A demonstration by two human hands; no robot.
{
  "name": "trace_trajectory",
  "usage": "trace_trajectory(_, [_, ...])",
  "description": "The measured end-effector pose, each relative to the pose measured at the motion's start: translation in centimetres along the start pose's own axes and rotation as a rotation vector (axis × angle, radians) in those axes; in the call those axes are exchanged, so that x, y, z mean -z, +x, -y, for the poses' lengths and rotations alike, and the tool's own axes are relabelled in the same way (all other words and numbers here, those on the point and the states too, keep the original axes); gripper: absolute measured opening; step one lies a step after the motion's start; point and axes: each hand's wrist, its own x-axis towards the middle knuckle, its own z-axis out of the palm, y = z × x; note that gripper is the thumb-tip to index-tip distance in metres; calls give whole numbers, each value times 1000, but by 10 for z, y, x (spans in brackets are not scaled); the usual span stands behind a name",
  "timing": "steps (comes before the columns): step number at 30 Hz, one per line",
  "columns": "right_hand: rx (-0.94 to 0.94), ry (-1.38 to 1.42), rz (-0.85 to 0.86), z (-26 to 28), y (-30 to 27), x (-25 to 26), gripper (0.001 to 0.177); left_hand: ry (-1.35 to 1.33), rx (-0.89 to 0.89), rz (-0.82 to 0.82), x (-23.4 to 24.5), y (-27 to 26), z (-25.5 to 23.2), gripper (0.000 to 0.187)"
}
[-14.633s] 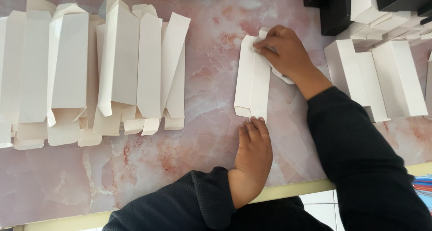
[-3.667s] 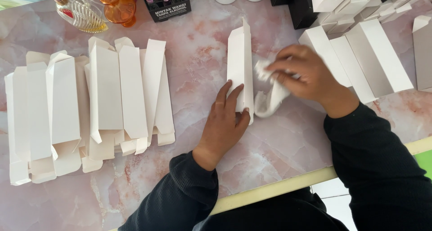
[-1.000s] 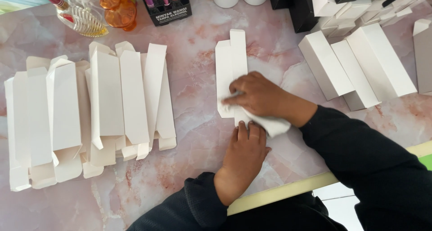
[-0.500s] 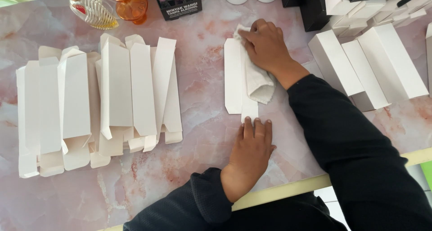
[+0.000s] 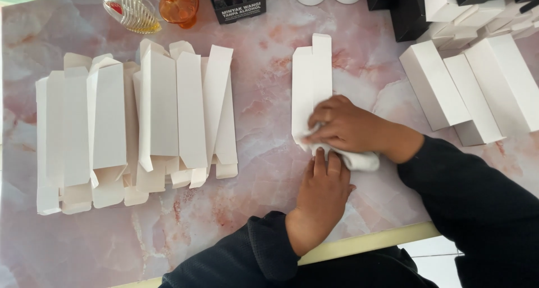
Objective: Cleaning flat cardboard boxes with a cloth and folding them into shape on a counter.
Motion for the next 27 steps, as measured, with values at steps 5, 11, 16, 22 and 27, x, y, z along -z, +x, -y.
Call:
trace_trajectory(5, [118, 97, -144, -3, -2, 28, 13, 13, -72, -198, 17, 18, 16, 26])
trace_trajectory(11, [29, -25, -47, -13, -14, 15, 7, -101, -62, -329, 35, 61, 102, 38])
trace_trajectory(16, [10, 104, 136, 17, -9, 36, 19, -302, 66, 167, 35, 65, 120, 54])
trace_trajectory(22, [-123, 219, 397, 30, -15, 44, 25, -282, 113, 200, 38, 66, 116, 55])
trace_trajectory(27, [-62, 87, 160, 10, -8, 50, 13, -280, 104, 244, 41, 68, 115, 55])
